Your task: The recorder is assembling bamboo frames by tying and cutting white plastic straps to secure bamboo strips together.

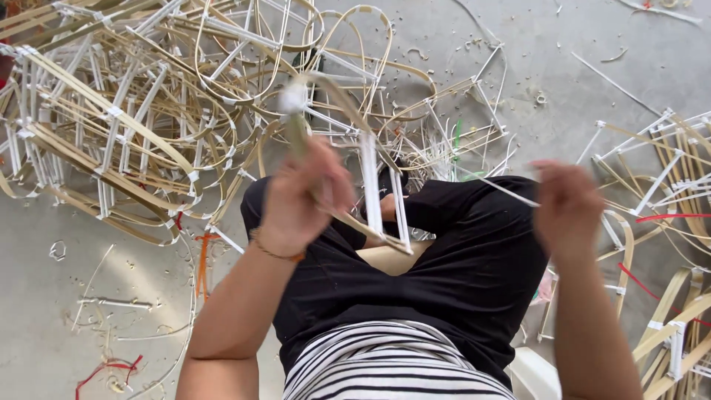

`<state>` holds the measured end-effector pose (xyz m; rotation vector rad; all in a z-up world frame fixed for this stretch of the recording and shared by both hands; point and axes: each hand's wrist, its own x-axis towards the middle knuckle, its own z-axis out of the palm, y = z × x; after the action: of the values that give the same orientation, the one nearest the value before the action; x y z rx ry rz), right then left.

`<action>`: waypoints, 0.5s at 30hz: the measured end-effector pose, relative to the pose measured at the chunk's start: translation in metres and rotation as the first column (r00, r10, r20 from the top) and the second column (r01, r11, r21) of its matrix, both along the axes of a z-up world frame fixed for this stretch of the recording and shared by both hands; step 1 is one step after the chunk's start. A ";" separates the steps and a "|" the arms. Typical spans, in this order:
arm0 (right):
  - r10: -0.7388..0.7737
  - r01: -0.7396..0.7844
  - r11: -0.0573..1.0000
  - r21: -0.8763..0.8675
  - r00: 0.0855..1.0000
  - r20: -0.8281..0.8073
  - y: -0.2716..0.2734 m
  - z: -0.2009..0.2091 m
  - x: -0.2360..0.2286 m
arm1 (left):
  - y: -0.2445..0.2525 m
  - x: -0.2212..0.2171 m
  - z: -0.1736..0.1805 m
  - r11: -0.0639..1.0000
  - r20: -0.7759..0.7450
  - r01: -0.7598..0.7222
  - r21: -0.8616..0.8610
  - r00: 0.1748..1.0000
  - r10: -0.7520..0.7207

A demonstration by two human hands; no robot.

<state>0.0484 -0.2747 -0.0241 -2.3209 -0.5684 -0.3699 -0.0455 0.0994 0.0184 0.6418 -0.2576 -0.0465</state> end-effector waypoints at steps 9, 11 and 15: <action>-0.387 0.321 0.884 -0.341 0.910 -0.146 -0.175 -0.106 0.021 | 0.044 -0.011 0.009 0.920 0.077 -0.391 0.001 0.918 0.390; -0.405 0.311 0.855 -0.415 0.900 -0.159 -0.219 -0.145 0.022 | 0.035 -0.005 0.010 0.902 0.109 -0.431 0.024 0.898 0.426; 0.454 0.495 0.381 0.781 0.636 -0.624 -0.339 -0.209 0.057 | -0.005 0.026 0.013 0.900 0.069 -0.434 -0.030 0.898 0.435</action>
<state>0.1057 -0.6142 -0.2336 -1.0717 0.1826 0.3237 -0.0193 0.0940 0.0316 0.6759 -0.1801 0.4112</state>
